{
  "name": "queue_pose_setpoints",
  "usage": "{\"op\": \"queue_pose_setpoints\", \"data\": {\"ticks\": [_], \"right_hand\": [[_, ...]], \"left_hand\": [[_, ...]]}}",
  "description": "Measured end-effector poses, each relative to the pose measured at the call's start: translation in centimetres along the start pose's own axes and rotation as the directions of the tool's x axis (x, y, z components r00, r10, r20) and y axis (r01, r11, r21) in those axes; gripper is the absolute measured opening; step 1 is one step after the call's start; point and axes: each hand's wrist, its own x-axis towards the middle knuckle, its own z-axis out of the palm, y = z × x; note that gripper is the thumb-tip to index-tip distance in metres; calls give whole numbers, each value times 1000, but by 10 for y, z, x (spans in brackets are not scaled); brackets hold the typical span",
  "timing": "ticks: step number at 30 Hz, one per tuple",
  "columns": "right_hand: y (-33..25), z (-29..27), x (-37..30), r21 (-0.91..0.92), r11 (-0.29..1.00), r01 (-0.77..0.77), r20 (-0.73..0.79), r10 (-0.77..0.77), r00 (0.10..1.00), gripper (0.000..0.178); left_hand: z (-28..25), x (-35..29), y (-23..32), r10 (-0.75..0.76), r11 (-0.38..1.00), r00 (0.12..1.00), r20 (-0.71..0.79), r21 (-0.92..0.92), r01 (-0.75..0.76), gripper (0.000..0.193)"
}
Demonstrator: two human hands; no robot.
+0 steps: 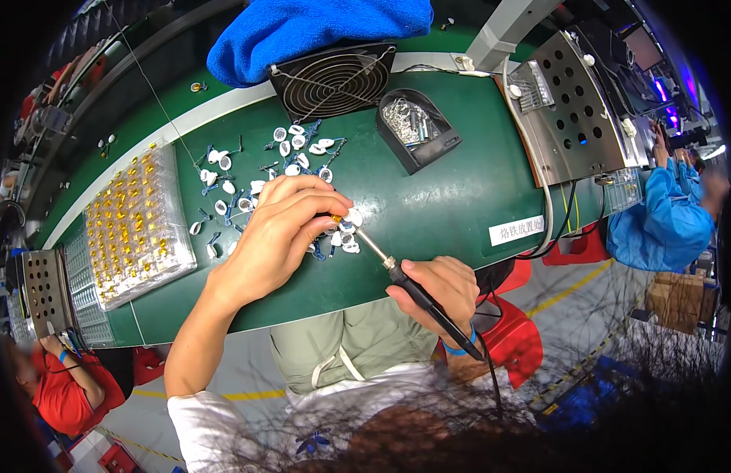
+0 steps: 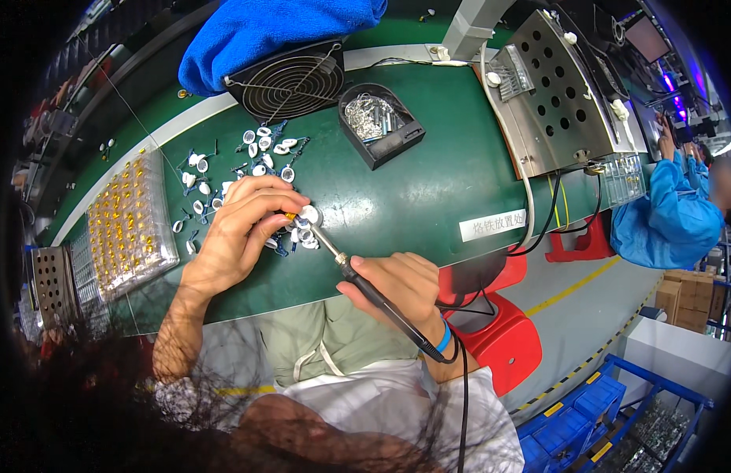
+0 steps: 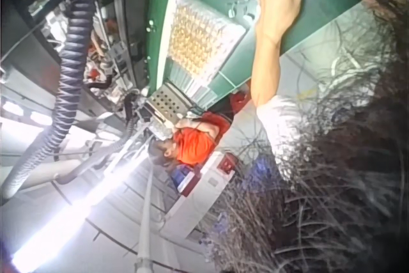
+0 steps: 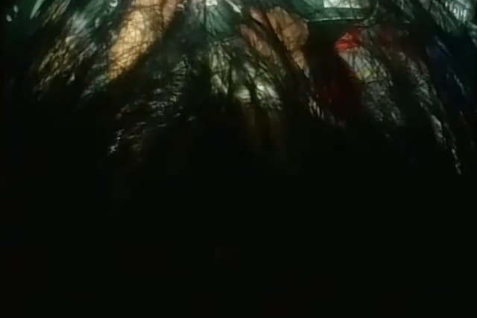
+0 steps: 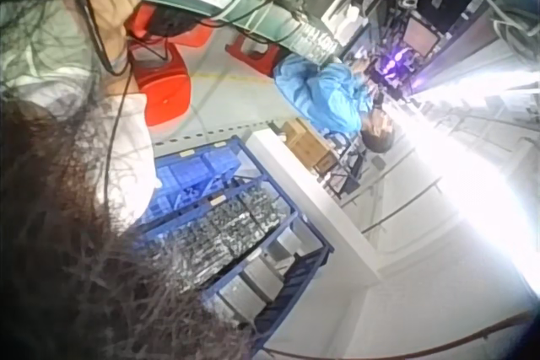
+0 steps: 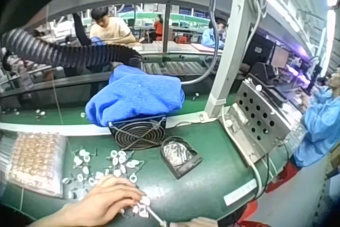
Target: Soldering small electronic components onto a base or wire assembly at a workstation.
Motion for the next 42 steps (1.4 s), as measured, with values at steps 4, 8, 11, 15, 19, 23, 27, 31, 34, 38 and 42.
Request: {"op": "queue_pose_setpoints", "data": {"ticks": [4,8,11,15,19,23,27,31,34,38,42], "right_hand": [[0,0,-2,0,1000,-1,-20,1,1000,41],[0,-3,-4,-26,999,-27,-23,26,999,41],[0,-3,-7,-22,999,-44,-29,43,999,41],[-2,-5,-4,-14,999,-40,-58,39,998,40],[-6,-1,1,138,982,-126,-73,137,988,41],[-9,18,28,30,999,-37,-120,40,992,46],[-17,38,43,-53,990,-133,-53,130,990,58],[-19,47,48,-99,981,-165,-92,156,984,65],[-19,53,49,-62,990,-126,-93,120,988,62],[-18,53,46,-10,992,-127,-111,125,986,58],[-17,57,45,-15,996,-90,-195,86,977,53]], "left_hand": [[0,-1,0,-10,1000,1000,2,-9,10,20],[0,0,1,-3,1000,1000,-1,-11,3,20],[1,-1,2,3,1000,1000,-10,-5,-3,20],[3,1,4,54,998,998,-39,30,-52,20],[3,4,4,82,996,994,-74,49,-78,21],[6,5,2,88,996,990,-113,21,-87,19],[5,1,4,63,998,989,-131,-2,-64,18],[7,6,4,126,991,981,-146,-31,-132,18],[8,-3,0,112,991,984,-137,-62,-121,16],[13,-2,0,107,989,981,-161,-83,-121,16],[11,-3,0,133,986,978,-162,-79,-147,21]]}}
